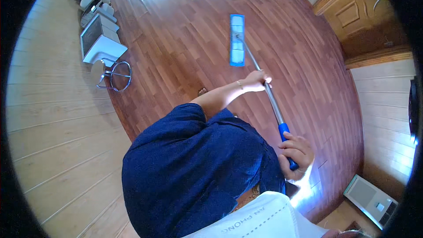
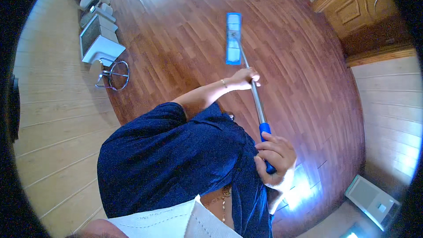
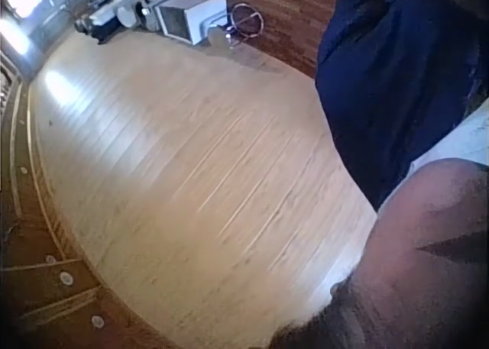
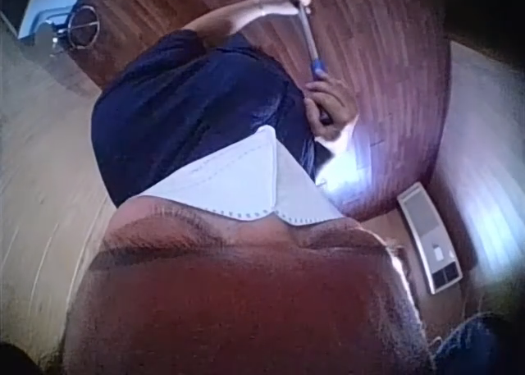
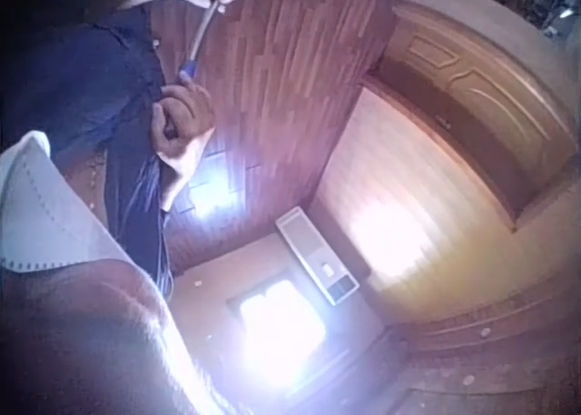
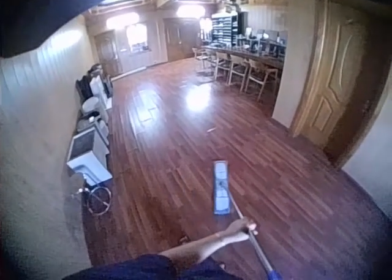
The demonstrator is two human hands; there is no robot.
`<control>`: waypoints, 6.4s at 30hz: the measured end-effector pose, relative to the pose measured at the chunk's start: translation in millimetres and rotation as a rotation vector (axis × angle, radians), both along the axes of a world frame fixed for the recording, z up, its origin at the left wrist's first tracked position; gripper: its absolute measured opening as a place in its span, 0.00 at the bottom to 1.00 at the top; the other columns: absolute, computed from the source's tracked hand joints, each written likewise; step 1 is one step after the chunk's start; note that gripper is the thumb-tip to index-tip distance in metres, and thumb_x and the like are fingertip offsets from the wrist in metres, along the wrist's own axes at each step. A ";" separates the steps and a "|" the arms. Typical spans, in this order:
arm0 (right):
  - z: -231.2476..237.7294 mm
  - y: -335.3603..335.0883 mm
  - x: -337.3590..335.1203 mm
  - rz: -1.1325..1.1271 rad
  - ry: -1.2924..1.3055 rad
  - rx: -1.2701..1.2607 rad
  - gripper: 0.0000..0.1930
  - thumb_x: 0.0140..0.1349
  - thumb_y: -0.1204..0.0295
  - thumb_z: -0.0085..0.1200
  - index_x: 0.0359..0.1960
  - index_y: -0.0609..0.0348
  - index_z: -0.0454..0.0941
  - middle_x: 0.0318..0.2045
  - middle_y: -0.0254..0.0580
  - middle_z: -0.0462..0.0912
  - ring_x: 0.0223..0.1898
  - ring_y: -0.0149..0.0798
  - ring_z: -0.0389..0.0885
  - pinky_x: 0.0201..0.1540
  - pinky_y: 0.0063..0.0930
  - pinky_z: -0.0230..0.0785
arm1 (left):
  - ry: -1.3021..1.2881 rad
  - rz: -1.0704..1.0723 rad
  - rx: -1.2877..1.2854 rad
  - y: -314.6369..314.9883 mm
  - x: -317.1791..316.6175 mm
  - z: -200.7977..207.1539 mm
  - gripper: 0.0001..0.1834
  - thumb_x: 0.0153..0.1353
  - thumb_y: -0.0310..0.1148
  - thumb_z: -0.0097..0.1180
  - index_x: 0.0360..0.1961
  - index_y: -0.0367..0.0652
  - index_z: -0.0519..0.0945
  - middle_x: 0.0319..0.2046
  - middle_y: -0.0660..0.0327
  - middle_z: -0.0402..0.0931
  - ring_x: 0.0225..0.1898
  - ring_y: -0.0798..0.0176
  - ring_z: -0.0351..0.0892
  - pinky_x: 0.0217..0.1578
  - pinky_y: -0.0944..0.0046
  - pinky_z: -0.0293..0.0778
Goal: The recorder is mopping a wooden floor with a flat mop.
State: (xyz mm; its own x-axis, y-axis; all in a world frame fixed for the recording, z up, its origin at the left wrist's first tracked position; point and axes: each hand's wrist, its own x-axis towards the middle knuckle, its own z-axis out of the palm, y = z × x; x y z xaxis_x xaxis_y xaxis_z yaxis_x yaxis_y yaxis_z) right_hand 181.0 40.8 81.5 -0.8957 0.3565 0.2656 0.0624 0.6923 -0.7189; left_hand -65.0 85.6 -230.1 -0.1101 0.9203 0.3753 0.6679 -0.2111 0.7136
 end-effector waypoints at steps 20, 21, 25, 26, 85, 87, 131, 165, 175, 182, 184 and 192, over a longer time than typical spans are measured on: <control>117.4 19.0 104.5 0.579 0.087 0.370 0.08 0.64 0.67 0.48 0.36 0.58 0.74 0.32 0.46 0.83 0.37 0.47 0.84 0.45 0.49 0.71 | 0.027 -0.116 0.001 -77.9 141.3 95.8 0.09 0.40 0.37 0.59 0.17 0.45 0.73 0.17 0.56 0.74 0.23 0.47 0.76 0.21 0.47 0.67; 110.8 20.0 99.9 0.605 0.096 0.367 0.08 0.64 0.67 0.48 0.36 0.58 0.74 0.32 0.46 0.83 0.37 0.47 0.84 0.45 0.49 0.71 | 0.047 -0.089 -0.041 -89.4 137.0 98.9 0.10 0.41 0.37 0.59 0.17 0.45 0.73 0.17 0.56 0.74 0.23 0.47 0.76 0.21 0.47 0.67; 102.0 22.3 52.5 0.786 0.273 0.331 0.12 0.66 0.64 0.46 0.33 0.60 0.74 0.28 0.46 0.82 0.31 0.44 0.83 0.38 0.46 0.72 | 0.076 0.079 -0.017 -130.2 105.4 91.0 0.10 0.41 0.37 0.61 0.16 0.47 0.73 0.18 0.59 0.74 0.26 0.49 0.77 0.27 0.49 0.69; 97.2 19.1 43.3 0.799 0.296 0.291 0.14 0.66 0.62 0.45 0.31 0.59 0.74 0.26 0.45 0.81 0.27 0.43 0.82 0.35 0.44 0.72 | 0.061 0.113 -0.093 -144.0 97.8 96.4 0.09 0.41 0.37 0.61 0.16 0.48 0.73 0.18 0.59 0.75 0.27 0.49 0.78 0.27 0.49 0.69; 25.7 -31.6 -130.8 1.535 0.289 -0.255 0.11 0.46 0.73 0.66 0.20 0.55 0.72 0.21 0.39 0.77 0.24 0.44 0.79 0.30 0.33 0.73 | 0.101 0.945 -0.231 -274.0 39.3 37.4 0.17 0.53 0.47 0.59 0.17 0.46 0.77 0.20 0.53 0.76 0.28 0.46 0.78 0.29 0.48 0.72; 28.7 -38.9 -133.9 1.656 0.300 -0.291 0.10 0.47 0.73 0.65 0.21 0.56 0.73 0.20 0.38 0.76 0.22 0.44 0.77 0.26 0.33 0.70 | 0.049 0.886 -0.195 -259.6 36.7 40.7 0.19 0.52 0.46 0.60 0.15 0.45 0.74 0.19 0.52 0.75 0.27 0.45 0.77 0.27 0.48 0.70; -260.5 -170.9 -251.6 0.499 -0.125 0.116 0.08 0.52 0.62 0.55 0.21 0.50 0.78 0.23 0.47 0.79 0.29 0.54 0.79 0.31 0.46 0.71 | -0.085 0.425 0.596 -442.0 -8.9 342.7 0.14 0.57 0.41 0.56 0.24 0.52 0.64 0.15 0.68 0.66 0.21 0.67 0.71 0.40 0.51 0.61; -293.0 -202.7 166.1 -1.452 -0.318 0.036 0.15 0.56 0.63 0.59 0.17 0.54 0.70 0.16 0.42 0.74 0.24 0.51 0.76 0.36 0.41 0.63 | -0.745 -1.290 -0.543 -126.5 112.8 265.8 0.07 0.47 0.24 0.69 0.27 0.42 0.81 0.32 0.58 0.81 0.43 0.55 0.80 0.49 0.53 0.73; -321.1 -115.2 212.5 -1.360 -0.199 0.044 0.13 0.52 0.67 0.62 0.17 0.57 0.72 0.17 0.43 0.75 0.23 0.48 0.77 0.28 0.38 0.67 | -0.461 -1.313 -0.391 -124.2 134.7 261.2 0.14 0.48 0.25 0.69 0.37 0.49 0.80 0.38 0.62 0.80 0.49 0.54 0.77 0.54 0.50 0.66; -310.3 -30.3 179.1 -1.078 -0.361 -0.088 0.11 0.53 0.61 0.59 0.23 0.55 0.78 0.25 0.43 0.80 0.34 0.48 0.80 0.42 0.41 0.67 | -0.380 -1.085 -0.264 -144.6 117.9 274.3 0.13 0.49 0.25 0.68 0.33 0.49 0.78 0.37 0.64 0.79 0.50 0.55 0.77 0.51 0.54 0.64; -305.9 -9.2 163.4 -0.949 -0.348 -0.054 0.11 0.53 0.60 0.59 0.22 0.53 0.78 0.24 0.43 0.80 0.33 0.48 0.80 0.39 0.40 0.68 | -0.303 -0.968 -0.171 -156.9 113.5 276.4 0.13 0.48 0.26 0.69 0.31 0.49 0.77 0.36 0.65 0.79 0.48 0.56 0.78 0.49 0.56 0.64; -295.9 24.6 38.4 -0.458 -0.120 0.072 0.11 0.53 0.65 0.59 0.19 0.55 0.75 0.20 0.46 0.76 0.26 0.50 0.78 0.29 0.41 0.68 | -0.003 -0.547 0.104 -218.6 89.4 303.9 0.13 0.42 0.32 0.71 0.27 0.48 0.77 0.32 0.65 0.78 0.39 0.59 0.79 0.45 0.56 0.69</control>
